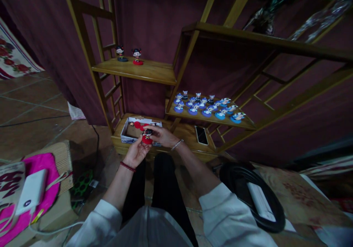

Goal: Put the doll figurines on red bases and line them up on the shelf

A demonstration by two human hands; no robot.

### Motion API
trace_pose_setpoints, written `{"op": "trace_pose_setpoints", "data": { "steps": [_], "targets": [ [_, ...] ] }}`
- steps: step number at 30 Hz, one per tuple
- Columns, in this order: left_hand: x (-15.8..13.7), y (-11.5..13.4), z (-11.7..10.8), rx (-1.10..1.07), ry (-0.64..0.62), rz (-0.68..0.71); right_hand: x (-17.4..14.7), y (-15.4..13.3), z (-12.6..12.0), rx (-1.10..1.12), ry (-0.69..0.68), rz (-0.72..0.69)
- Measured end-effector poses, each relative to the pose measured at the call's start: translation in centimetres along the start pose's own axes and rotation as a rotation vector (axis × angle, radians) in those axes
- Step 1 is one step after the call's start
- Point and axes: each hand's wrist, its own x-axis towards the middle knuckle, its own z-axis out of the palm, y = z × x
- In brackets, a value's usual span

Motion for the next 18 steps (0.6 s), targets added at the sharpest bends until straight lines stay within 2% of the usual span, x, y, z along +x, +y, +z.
{"op": "trace_pose_setpoints", "data": {
  "steps": [11,18],
  "targets": [
    [0.21,-0.16,-0.35,0.042,-0.003,-0.021,0.00,0.59,-0.24,0.116,-0.023,0.011],
    [-0.09,0.01,-0.15,0.028,-0.028,-0.008,0.23,0.84,0.00,0.051,0.042,-0.020]
  ]
}}
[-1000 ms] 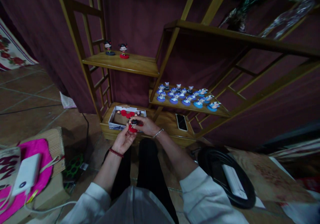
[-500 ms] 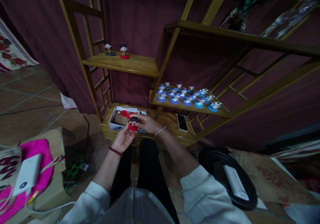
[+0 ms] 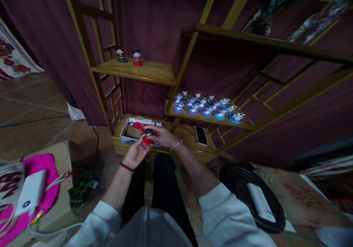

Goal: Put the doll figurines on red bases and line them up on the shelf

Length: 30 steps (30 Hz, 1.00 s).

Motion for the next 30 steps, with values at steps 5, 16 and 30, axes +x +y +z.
{"op": "trace_pose_setpoints", "data": {
  "steps": [5,16,30],
  "targets": [
    [-0.2,-0.1,0.1,-0.007,-0.007,0.011,-0.1,-0.3,0.2,-0.019,-0.003,0.001],
    [-0.5,-0.3,0.9,-0.012,0.016,0.084,-0.4,-1.2,0.2,-0.135,0.051,-0.069],
    [0.0,-0.5,0.2,-0.018,-0.026,0.162,-0.6,-1.9,1.4,-0.262,0.223,-0.114]
  ]
}}
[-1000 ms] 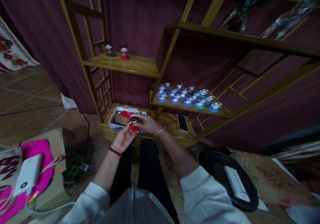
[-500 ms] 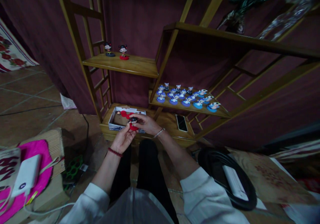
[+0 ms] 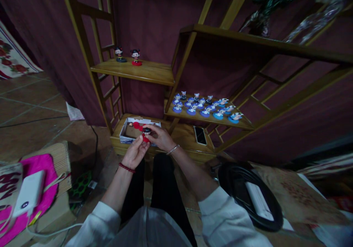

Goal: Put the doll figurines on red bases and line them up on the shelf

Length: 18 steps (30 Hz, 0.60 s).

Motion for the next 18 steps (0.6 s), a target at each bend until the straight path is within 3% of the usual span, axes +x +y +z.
{"op": "trace_pose_setpoints", "data": {
  "steps": [8,18],
  "targets": [
    [-0.1,-0.1,0.2,-0.015,-0.033,0.038,-0.3,-0.3,0.7,-0.049,0.083,-0.010],
    [0.0,1.1,0.7,0.020,-0.005,-0.021,0.2,-0.5,0.0,0.008,0.058,0.043]
  ]
}}
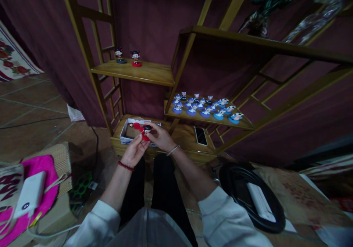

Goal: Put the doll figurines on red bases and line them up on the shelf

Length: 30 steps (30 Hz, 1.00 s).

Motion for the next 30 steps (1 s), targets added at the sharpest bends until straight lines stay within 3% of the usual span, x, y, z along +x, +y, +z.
{"op": "trace_pose_setpoints", "data": {
  "steps": [8,23,30],
  "targets": [
    [0.0,0.0,0.2,-0.016,0.029,-0.022,0.5,0.1,-1.0,0.120,-0.120,0.095],
    [0.0,0.6,1.1,0.049,0.010,-0.033,0.7,1.1,-0.7,0.204,-0.055,0.113],
    [-0.3,0.8,1.8,0.093,-0.011,-0.023,0.7,0.2,-0.9,0.230,-0.043,0.190]
  ]
}}
